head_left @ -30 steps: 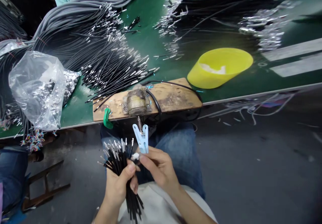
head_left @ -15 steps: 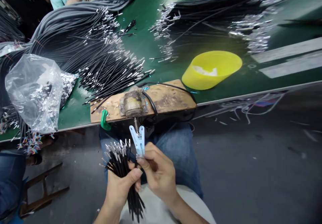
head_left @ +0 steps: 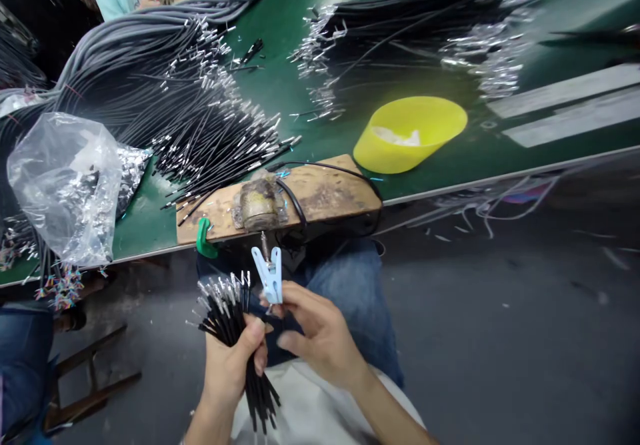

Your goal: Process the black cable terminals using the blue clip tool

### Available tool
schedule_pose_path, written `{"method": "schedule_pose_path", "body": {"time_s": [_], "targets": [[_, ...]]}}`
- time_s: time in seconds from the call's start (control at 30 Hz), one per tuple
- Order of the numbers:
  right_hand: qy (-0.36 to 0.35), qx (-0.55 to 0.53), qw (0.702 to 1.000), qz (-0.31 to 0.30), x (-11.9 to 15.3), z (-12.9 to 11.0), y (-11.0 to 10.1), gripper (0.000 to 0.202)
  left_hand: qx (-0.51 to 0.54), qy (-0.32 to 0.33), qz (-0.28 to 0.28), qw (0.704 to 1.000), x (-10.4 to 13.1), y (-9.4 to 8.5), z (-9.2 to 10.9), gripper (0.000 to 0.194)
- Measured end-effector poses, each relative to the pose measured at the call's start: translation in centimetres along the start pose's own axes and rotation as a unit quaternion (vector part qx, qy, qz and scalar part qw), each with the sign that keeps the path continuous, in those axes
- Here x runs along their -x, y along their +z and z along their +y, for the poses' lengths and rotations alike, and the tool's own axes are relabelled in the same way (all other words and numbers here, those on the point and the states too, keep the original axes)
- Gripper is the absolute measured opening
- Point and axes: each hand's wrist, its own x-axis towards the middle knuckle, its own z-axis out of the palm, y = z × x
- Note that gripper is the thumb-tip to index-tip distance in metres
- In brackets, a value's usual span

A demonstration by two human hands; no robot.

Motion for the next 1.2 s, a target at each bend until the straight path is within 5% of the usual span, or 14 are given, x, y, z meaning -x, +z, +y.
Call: {"method": "schedule_pose_path", "body": {"time_s": [0.1,0.23,0.33,0.4,0.57,0.67,0.9,1.2], "targets": [[-0.009,0.017,1.000,-0.003,0.0,-0.4,0.1,0.025,-0.020,0.008,0.000,1.000,0.0,-0.1,0.2,0.037],[0.139,-0.140,0.977,-0.083,-0.6,-0.1,-0.3,0.037,-0.037,0.014,0.004,0.999,0.0,-0.2,0.2,0.029],[0.194,-0.208,0.958,-0.029,-2.1,0.0,-0.7,0.039,-0.053,0.039,0.031,0.997,0.2,-0.3,0.3,0.021],[0.184,-0.226,0.956,0.017,-3.5,-0.3,-0.6,0.039,-0.063,0.063,0.053,0.995,0.4,-0.2,0.4,0.018],[0.196,-0.303,0.932,-0.047,-5.7,-1.4,0.8,0.045,-0.071,0.114,0.096,0.986,0.6,0.0,0.9,0.016],[0.202,-0.349,0.915,-0.024,-6.0,-1.9,1.5,0.038,-0.071,0.127,0.112,0.983,0.0,0.3,1.2,0.016],[0.228,-0.370,0.899,-0.056,-5.6,-1.4,1.3,0.042,-0.051,0.103,0.087,0.990,-0.8,1.1,1.4,0.023],[0.212,-0.261,0.942,0.007,-3.0,1.9,-1.4,0.042,-0.048,0.073,0.082,0.993,0.3,0.4,0.8,0.025]]}}
